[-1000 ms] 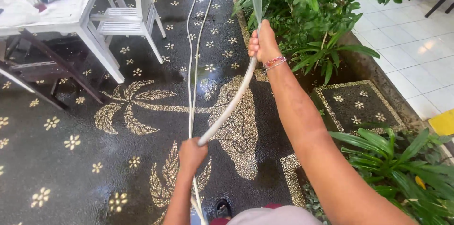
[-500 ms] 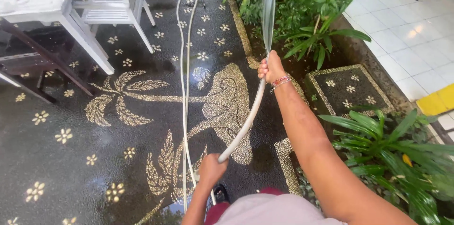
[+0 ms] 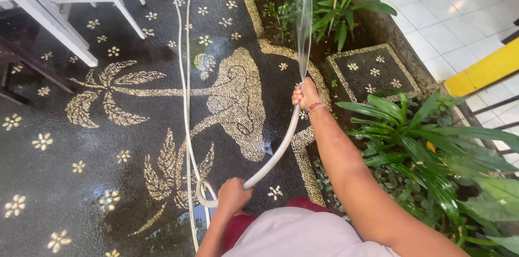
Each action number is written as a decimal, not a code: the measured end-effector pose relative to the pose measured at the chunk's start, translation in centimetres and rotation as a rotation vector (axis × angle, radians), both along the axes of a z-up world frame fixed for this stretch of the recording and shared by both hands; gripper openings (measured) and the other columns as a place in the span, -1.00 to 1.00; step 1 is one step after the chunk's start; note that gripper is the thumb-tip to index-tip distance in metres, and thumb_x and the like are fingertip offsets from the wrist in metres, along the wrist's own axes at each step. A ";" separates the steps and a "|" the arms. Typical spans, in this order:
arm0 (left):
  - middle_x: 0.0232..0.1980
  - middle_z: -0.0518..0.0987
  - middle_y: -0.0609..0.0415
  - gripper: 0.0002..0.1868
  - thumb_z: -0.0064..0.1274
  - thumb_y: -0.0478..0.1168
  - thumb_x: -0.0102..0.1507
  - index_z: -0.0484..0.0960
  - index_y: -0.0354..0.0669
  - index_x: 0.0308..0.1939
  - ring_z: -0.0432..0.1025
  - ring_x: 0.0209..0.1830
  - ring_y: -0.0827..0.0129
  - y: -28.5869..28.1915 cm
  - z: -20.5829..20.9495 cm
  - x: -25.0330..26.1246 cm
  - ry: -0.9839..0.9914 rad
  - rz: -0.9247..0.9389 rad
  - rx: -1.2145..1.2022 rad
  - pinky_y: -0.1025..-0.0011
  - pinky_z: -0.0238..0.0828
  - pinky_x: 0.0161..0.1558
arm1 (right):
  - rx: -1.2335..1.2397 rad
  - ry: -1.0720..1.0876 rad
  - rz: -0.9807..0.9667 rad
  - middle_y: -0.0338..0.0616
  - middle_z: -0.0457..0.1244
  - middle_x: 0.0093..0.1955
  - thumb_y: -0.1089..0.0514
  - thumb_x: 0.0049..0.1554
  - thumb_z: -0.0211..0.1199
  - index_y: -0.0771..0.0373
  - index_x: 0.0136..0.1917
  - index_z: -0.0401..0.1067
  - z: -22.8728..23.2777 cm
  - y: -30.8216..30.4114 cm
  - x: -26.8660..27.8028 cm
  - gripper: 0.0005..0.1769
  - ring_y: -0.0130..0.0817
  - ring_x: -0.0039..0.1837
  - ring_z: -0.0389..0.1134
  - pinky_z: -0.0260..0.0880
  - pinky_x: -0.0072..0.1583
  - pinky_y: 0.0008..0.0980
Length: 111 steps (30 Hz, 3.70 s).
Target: Watering garden plants and a decorative stone pathway with a hose, followed by coiling the hose.
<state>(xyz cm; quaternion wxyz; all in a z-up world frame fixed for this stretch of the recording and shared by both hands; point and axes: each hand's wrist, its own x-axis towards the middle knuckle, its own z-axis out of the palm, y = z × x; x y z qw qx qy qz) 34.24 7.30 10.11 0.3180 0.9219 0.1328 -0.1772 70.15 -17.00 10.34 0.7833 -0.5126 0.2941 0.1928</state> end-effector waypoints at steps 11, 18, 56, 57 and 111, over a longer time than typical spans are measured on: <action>-0.37 0.69 -0.01 -0.74 0.10 -0.02 0.04 0.80 0.04 -0.31 0.56 -0.39 0.02 -9.8 0.6 -4.3 0.003 -0.099 0.056 0.17 0.47 -0.29 | -0.154 0.110 -0.076 -0.36 -0.03 -0.52 -0.29 0.34 -0.30 0.07 -0.26 0.10 -4.9 -13.3 -8.7 -0.48 -0.56 -0.56 -0.13 -0.15 -0.47 -0.44; -0.32 0.69 -0.10 -0.71 0.16 0.00 0.05 0.79 -0.03 -0.28 0.58 -0.27 -0.04 -12.5 -0.7 -4.5 0.011 -0.189 0.066 0.10 0.51 -0.15 | -0.253 0.193 -0.063 -0.40 -0.08 -0.54 -0.18 0.29 -0.41 0.07 -0.35 0.09 -11.3 -19.4 -11.9 -0.49 -0.52 -0.59 -0.10 -0.05 -0.50 -0.38; -0.40 0.70 -0.06 -0.72 0.12 -0.10 0.05 0.81 -0.09 -0.26 0.56 -0.47 0.08 18.4 1.4 16.9 -0.092 0.212 -0.101 0.23 0.49 -0.28 | 0.110 -0.052 0.009 -0.42 -0.11 -0.56 -0.25 0.32 -0.33 0.00 -0.39 0.07 2.4 20.8 18.0 -0.46 -0.56 -0.56 -0.15 -0.17 -0.45 -0.47; -0.42 0.70 -0.07 -0.73 0.13 -0.09 0.07 0.80 -0.11 -0.28 0.56 -0.50 0.10 18.7 0.8 17.4 -0.100 0.207 -0.110 0.24 0.49 -0.31 | 0.025 -0.023 0.001 -0.44 -0.10 -0.57 -0.25 0.37 -0.33 0.00 -0.39 0.08 2.5 21.6 18.0 -0.42 -0.59 -0.58 -0.14 -0.13 -0.49 -0.50; -0.38 0.70 0.00 -0.67 0.10 0.08 0.11 0.79 -0.03 -0.29 0.55 -0.41 0.09 23.9 -2.2 35.4 0.108 0.340 -0.164 0.27 0.47 -0.26 | 0.163 0.147 -0.112 -0.45 -0.10 -0.56 -0.27 0.33 -0.27 0.01 -0.36 0.07 -7.0 29.8 38.7 -0.48 -0.60 -0.58 -0.16 -0.14 -0.51 -0.52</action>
